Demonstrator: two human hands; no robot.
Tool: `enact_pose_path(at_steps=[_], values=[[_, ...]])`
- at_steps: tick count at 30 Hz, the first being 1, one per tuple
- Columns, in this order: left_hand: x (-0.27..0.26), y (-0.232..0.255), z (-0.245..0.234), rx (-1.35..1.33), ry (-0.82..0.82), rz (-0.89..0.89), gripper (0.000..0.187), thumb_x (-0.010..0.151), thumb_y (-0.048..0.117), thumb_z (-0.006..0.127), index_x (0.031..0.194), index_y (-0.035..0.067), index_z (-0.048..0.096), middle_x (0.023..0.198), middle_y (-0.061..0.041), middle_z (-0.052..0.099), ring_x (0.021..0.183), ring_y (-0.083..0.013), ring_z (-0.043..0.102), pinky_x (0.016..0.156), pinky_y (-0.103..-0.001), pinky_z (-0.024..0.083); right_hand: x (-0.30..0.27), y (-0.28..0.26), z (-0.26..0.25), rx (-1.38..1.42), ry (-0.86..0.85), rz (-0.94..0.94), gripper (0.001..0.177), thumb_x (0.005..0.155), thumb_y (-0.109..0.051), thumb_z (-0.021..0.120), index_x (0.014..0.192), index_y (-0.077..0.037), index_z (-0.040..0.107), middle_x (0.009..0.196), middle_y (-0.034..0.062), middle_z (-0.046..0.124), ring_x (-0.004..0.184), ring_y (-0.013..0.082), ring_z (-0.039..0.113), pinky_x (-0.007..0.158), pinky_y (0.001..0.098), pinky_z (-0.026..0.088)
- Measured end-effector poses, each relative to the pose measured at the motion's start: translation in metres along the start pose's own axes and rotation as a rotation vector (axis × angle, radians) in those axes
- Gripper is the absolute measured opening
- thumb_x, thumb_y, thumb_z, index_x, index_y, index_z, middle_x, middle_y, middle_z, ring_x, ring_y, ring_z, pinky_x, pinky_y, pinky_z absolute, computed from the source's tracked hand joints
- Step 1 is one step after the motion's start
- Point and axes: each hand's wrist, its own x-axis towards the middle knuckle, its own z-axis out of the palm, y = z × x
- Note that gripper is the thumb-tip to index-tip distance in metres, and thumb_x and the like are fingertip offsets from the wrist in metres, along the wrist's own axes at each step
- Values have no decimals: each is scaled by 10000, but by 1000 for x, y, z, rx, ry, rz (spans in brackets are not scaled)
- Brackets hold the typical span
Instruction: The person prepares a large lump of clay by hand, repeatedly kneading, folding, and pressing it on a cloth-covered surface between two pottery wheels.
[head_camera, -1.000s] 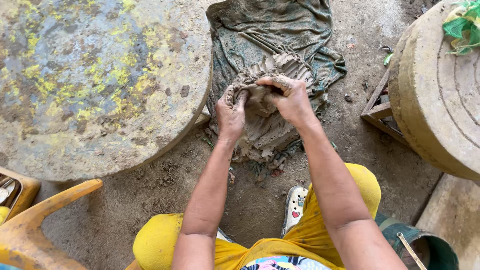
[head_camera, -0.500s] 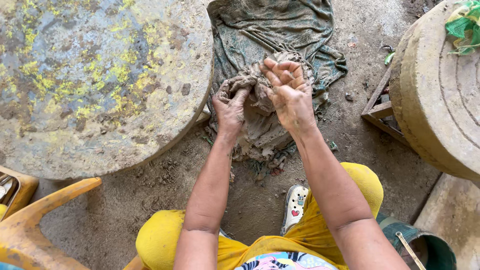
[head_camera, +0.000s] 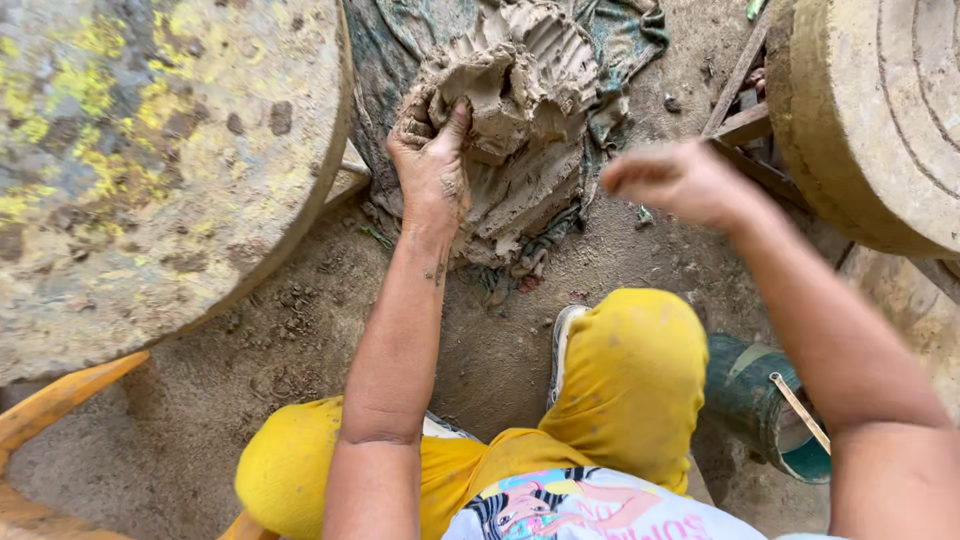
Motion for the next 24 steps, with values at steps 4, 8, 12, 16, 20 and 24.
enact_pose_path(at_steps=[4,8,12,16,20,24], values=[[-7,9,-6,-144,-212,-192,522,820,115,801,1279,-59,623,1208,-215,685,1110,-284,677,1037,-436,568,39,97,134,-617,-44,-565,471,872,-53,683,1326,-170,639,1467,78,579,1357,277,508,1173,447,391],[-28,37,-3,-408,-405,-273,466,840,3,721,1293,40,619,1176,-141,707,1072,-236,701,948,-379,617,76,143,214,-783,-112,-609,587,877,-48,643,1430,-233,578,1512,199,473,1357,424,402,1064,573,386],[-32,47,3,-312,-268,-239,271,951,10,701,1207,-53,638,1036,-186,749,871,-288,702,785,-475,664,85,187,227,-831,-38,-684,518,852,10,631,1341,-152,576,1316,142,574,1208,344,496,1026,436,517],[-20,35,-5,-275,-222,-277,264,923,33,701,1179,-24,672,1027,-146,766,916,-246,762,887,-424,646,67,190,206,-442,310,-616,384,845,6,658,1193,-153,626,1174,94,629,1075,252,580,943,371,576],[2,6,-18,-297,-324,-290,351,912,127,701,1240,12,650,1110,-164,728,973,-243,743,931,-420,618,47,153,119,864,277,-23,305,909,-27,677,1189,-145,662,1065,31,710,743,139,592,629,273,557],[7,-13,-16,-369,-269,-359,400,992,290,709,1245,0,600,1160,-208,673,1054,-315,697,978,-445,608,30,69,17,1159,169,-579,201,1061,63,684,1193,-88,690,1033,84,716,870,137,675,722,282,586]])
